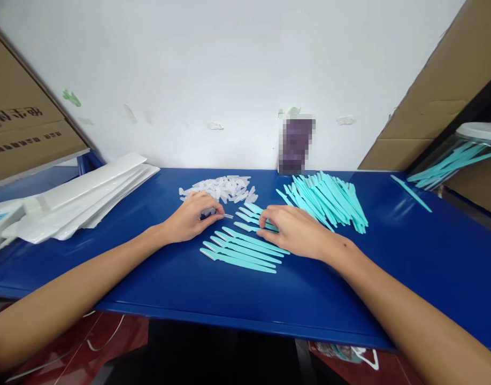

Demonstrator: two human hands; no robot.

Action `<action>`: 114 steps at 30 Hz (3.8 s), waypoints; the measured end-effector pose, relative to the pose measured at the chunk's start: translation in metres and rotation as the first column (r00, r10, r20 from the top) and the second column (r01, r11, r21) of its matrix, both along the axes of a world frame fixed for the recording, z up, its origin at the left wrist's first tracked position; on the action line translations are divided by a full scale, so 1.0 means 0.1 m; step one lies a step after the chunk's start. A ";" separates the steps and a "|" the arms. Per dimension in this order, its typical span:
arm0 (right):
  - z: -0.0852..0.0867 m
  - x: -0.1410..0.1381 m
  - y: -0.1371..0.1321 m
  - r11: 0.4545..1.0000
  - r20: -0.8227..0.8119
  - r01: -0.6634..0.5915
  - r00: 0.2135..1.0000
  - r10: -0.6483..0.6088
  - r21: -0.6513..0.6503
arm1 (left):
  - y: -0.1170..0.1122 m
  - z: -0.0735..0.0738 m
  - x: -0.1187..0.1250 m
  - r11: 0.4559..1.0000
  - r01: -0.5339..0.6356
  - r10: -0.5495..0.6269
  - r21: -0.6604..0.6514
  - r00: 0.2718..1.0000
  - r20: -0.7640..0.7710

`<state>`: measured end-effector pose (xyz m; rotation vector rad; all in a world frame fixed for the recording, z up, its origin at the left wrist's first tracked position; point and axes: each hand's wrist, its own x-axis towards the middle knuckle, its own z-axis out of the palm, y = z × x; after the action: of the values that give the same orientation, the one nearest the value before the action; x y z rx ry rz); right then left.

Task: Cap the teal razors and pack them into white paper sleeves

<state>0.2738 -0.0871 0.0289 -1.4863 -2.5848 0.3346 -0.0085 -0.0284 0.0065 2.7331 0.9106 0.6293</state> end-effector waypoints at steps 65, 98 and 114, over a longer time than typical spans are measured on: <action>0.09 -0.11 -0.12 0.992 0.045 -0.081 0.996 0.078 0.093 | 0.02 0.15 -0.14 0.942 -0.083 0.156 0.326 0.966 -0.205; 0.16 -0.03 -0.13 0.996 -0.064 -0.065 0.996 0.069 0.057 | 0.05 0.04 -0.13 0.999 0.049 -0.050 -0.016 0.997 -0.065; 0.07 0.07 -0.06 0.971 -0.005 -0.099 0.995 0.102 0.216 | 0.03 0.03 -0.11 0.999 -0.013 0.013 0.046 1.000 0.000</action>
<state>0.2804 -0.0932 0.0359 -1.2780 -2.5930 0.0727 -0.0200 -0.0255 0.0100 2.7695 0.9267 0.6603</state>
